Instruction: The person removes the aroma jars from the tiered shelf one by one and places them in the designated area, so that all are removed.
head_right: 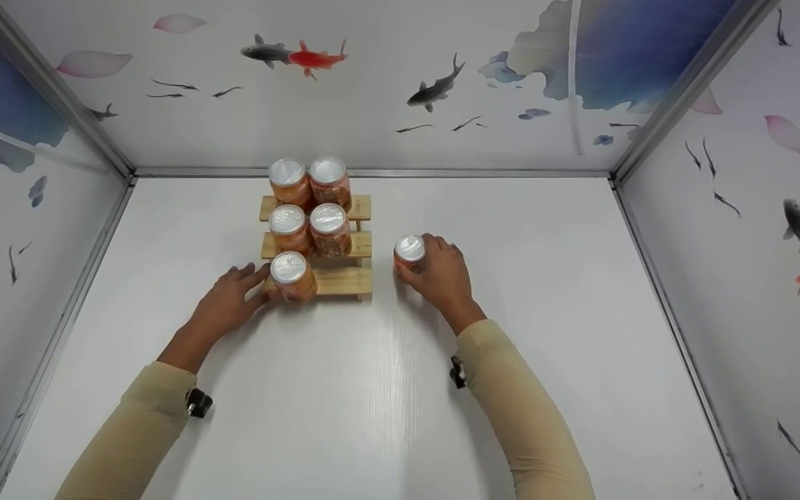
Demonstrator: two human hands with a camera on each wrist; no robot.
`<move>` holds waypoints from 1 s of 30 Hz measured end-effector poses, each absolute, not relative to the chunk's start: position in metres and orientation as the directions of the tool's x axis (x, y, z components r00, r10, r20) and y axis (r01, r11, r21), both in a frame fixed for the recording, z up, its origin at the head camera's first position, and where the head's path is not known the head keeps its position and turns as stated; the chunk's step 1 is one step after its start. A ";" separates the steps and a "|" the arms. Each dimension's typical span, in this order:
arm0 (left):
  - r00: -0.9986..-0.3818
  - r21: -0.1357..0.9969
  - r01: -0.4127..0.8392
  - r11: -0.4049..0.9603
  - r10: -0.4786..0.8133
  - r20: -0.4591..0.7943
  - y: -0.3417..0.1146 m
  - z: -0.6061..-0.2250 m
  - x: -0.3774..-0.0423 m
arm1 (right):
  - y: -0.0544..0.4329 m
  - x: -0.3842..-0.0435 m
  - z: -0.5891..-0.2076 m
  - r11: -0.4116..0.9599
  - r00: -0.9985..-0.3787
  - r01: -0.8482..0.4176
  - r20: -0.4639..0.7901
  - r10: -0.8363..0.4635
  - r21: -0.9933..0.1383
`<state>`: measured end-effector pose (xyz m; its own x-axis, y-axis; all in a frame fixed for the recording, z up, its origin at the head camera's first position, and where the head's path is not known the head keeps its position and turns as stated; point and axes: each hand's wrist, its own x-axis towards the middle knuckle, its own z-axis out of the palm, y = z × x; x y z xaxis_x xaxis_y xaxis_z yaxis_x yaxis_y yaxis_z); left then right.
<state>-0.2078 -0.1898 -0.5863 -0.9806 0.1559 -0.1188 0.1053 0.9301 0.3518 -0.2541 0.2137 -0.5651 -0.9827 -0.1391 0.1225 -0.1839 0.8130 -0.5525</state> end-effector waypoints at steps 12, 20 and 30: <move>-0.980 0.346 0.106 0.932 0.157 -0.123 -0.191 -0.587 -0.207 | 0.214 -0.254 -0.565 0.813 -0.980 -0.196 0.119 -0.157 -0.549; -0.980 0.353 0.092 0.931 0.148 -0.136 -0.190 -0.587 -0.209 | 0.215 -0.255 -0.565 0.822 -0.981 -0.191 0.116 -0.153 -0.536; -0.984 0.346 0.118 0.931 0.156 -0.086 -0.193 -0.594 -0.210 | 0.216 -0.255 -0.564 0.842 -0.983 -0.186 0.107 -0.152 -0.506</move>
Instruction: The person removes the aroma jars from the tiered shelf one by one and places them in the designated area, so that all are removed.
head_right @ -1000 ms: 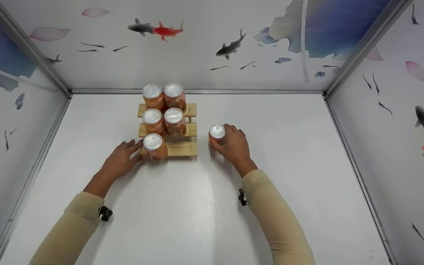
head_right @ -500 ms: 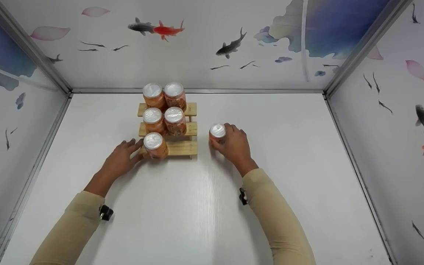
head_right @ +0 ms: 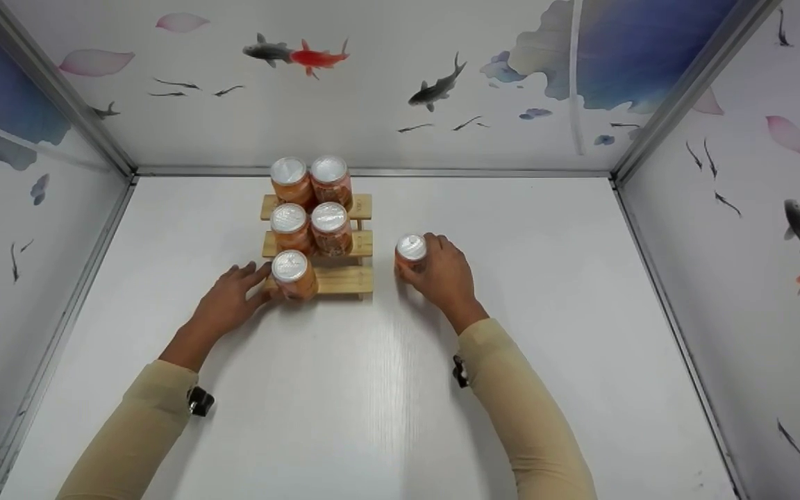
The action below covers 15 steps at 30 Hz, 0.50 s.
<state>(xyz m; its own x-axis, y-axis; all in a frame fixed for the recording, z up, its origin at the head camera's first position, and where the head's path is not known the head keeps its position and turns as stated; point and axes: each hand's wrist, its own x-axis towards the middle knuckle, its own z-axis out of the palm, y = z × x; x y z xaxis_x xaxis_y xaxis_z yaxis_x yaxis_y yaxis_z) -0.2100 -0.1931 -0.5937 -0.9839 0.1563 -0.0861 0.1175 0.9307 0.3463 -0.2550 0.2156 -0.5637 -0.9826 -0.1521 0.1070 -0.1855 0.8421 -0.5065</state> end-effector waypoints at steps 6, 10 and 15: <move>-0.982 0.367 0.119 0.923 0.163 -0.091 -0.194 -0.599 -0.213 | 0.219 -0.254 -0.561 0.857 -0.974 -0.221 0.141 -0.175 -0.466; -0.981 0.361 0.151 0.920 0.183 -0.056 -0.200 -0.616 -0.219 | 0.220 -0.253 -0.557 0.857 -0.968 -0.245 0.170 -0.187 -0.453; -0.983 0.360 0.137 0.923 0.172 -0.066 -0.198 -0.609 -0.215 | 0.217 -0.252 -0.551 0.848 -0.960 -0.270 0.198 -0.199 -0.456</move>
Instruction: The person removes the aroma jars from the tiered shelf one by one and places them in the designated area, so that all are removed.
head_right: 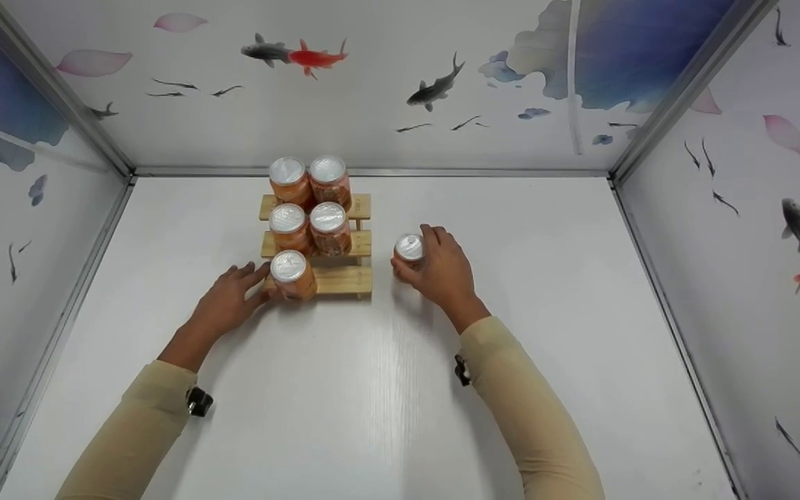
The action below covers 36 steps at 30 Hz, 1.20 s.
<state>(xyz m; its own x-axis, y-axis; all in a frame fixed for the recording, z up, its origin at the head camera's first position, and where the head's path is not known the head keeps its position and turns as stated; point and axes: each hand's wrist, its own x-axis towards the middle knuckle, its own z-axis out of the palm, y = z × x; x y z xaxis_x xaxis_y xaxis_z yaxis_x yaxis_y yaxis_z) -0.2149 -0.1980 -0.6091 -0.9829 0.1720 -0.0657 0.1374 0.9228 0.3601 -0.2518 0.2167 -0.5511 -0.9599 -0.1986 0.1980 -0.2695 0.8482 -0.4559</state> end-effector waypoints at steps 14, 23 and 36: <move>-0.984 0.369 0.141 0.919 0.172 -0.053 -0.195 -0.597 -0.210 | 0.198 -0.248 -0.534 0.817 -0.937 -0.338 0.253 -0.243 -0.468; -0.980 0.369 0.098 0.924 0.154 -0.125 -0.192 -0.590 -0.210 | 0.187 -0.243 -0.530 0.802 -0.913 -0.395 0.285 -0.291 -0.448; -0.979 0.370 0.097 0.924 0.155 -0.130 -0.191 -0.589 -0.209 | 0.170 -0.236 -0.525 0.801 -0.889 -0.449 0.291 -0.354 -0.396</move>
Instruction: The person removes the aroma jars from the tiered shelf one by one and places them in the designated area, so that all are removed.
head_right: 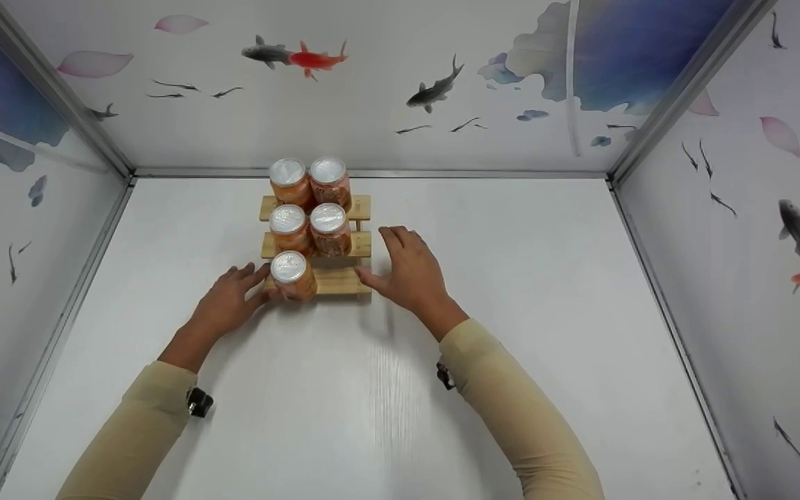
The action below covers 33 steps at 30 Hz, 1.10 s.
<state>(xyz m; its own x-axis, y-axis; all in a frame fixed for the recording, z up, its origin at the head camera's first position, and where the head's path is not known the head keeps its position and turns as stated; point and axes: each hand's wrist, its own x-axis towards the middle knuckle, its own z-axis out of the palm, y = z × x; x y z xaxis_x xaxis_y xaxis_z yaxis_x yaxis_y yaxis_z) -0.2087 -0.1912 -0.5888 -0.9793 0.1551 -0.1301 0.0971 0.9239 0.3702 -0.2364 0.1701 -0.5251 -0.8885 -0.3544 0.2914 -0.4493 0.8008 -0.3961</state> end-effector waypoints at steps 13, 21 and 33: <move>-0.980 0.369 0.099 0.924 0.156 -0.127 -0.191 -0.588 -0.209 | 0.155 -0.228 -0.522 0.780 -0.883 -0.465 0.279 -0.377 -0.419; -0.980 0.357 0.107 0.928 0.158 -0.117 -0.191 -0.588 -0.208 | 0.147 -0.224 -0.522 0.768 -0.872 -0.488 0.279 -0.403 -0.415; -0.981 0.353 0.108 0.930 0.157 -0.114 -0.190 -0.588 -0.209 | 0.134 -0.218 -0.525 0.745 -0.849 -0.528 0.279 -0.449 -0.407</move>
<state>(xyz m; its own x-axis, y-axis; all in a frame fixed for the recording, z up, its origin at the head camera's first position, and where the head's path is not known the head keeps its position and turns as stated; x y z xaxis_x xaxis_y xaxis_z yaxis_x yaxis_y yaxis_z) -0.2087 -0.1903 -0.5883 -0.9810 0.1572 -0.1140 0.1080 0.9295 0.3526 -0.2178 0.1337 -0.5253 -0.8488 -0.4489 0.2794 -0.5281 0.7452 -0.4071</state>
